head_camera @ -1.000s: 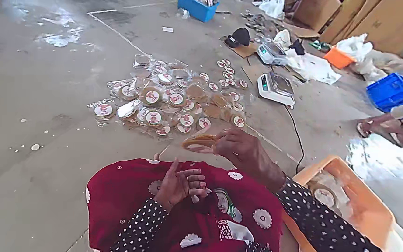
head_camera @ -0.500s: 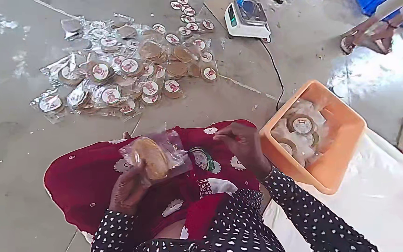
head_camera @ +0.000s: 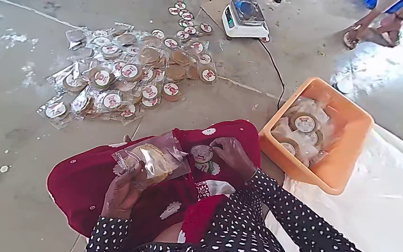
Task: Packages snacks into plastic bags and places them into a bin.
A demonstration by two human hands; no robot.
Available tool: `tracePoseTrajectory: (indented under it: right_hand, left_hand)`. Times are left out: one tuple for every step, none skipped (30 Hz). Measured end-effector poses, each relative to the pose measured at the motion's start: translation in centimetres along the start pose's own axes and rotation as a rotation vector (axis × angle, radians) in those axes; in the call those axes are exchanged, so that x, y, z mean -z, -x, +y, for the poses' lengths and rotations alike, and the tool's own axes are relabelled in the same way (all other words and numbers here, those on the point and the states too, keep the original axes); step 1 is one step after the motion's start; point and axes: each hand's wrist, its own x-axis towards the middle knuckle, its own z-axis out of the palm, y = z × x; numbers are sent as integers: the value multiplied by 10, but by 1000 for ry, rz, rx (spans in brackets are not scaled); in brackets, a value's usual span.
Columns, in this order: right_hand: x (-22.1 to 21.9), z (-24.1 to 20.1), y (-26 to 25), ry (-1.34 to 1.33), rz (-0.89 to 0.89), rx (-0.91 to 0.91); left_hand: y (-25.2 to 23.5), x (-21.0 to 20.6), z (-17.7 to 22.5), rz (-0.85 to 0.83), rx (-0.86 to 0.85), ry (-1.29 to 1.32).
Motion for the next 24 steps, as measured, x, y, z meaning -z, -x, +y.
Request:
tracePoseTrajectory:
  right_hand:
    - [5, 3, 4, -12, 15, 7]
    - [9, 5, 9, -31, 31, 8]
    - [12, 7, 12, -56, 50, 0]
    - [13, 10, 15, -87, 82, 5]
    - [14, 14, 18, -130, 123, 12]
    - [16, 18, 20, -184, 164, 14]
    - [20, 18, 21, -258, 200, 4]
    - [25, 18, 21, -348, 238, -12]
    - [30, 16, 22, -448, 267, -43]
    - [35, 12, 23, -546, 288, -81]
    - [40, 8, 25, -623, 298, -114]
    - [45, 2, 27, -674, 304, -131]
    - [48, -3, 30, -704, 298, -131]
    - [50, -6, 32, -717, 279, -128]
    - [51, -10, 33, -724, 254, -122]
    - [51, -12, 35, -724, 230, -109]
    - [51, -14, 36, -721, 202, -91]
    - [50, -16, 36, -722, 175, -78]
    - [48, -18, 36, -724, 149, -69]
    - [47, -20, 36, -731, 124, -63]
    - [45, -22, 36, -736, 98, -64]
    - [44, -25, 36, -742, 71, -66]
    - [43, -28, 36, -748, 44, -69]
    - [41, -31, 36, -761, 16, -71]
  left_hand:
    - [-2, -1, -1, 3, 11, -2]
    - [-3, -2, -2, 1, 23, -6]
    - [-5, -5, -4, 0, 33, -5]
    - [-6, -9, -5, -6, 45, 2]
    - [-6, -13, -6, -11, 54, 15]
    - [-6, -17, -8, -11, 63, 18]
    - [-7, -21, -8, -4, 79, 16]
    - [-7, -25, -9, 7, 100, 4]
    - [-8, -27, -11, 19, 124, -8]
    - [-8, -29, -13, 26, 149, -19]
    - [-8, -31, -14, 35, 167, -22]
    - [-8, -32, -16, 37, 180, -11]
    - [-9, -33, -19, 29, 191, 6]
    - [-9, -34, -21, 20, 199, 23]
    - [-9, -34, -23, 11, 207, 32]
    - [-9, -34, -25, 7, 215, 35]
    - [-9, -34, -26, 4, 219, 33]
    - [-8, -34, -27, 4, 219, 30]
    - [-8, -35, -28, 4, 214, 25]
    - [-7, -36, -28, 1, 208, 20]
    - [-5, -37, -28, -4, 207, 19]
    - [-4, -38, -28, -11, 206, 25]
    - [-4, -39, -28, -13, 204, 23]
    - [-3, -40, -27, -18, 202, 18]
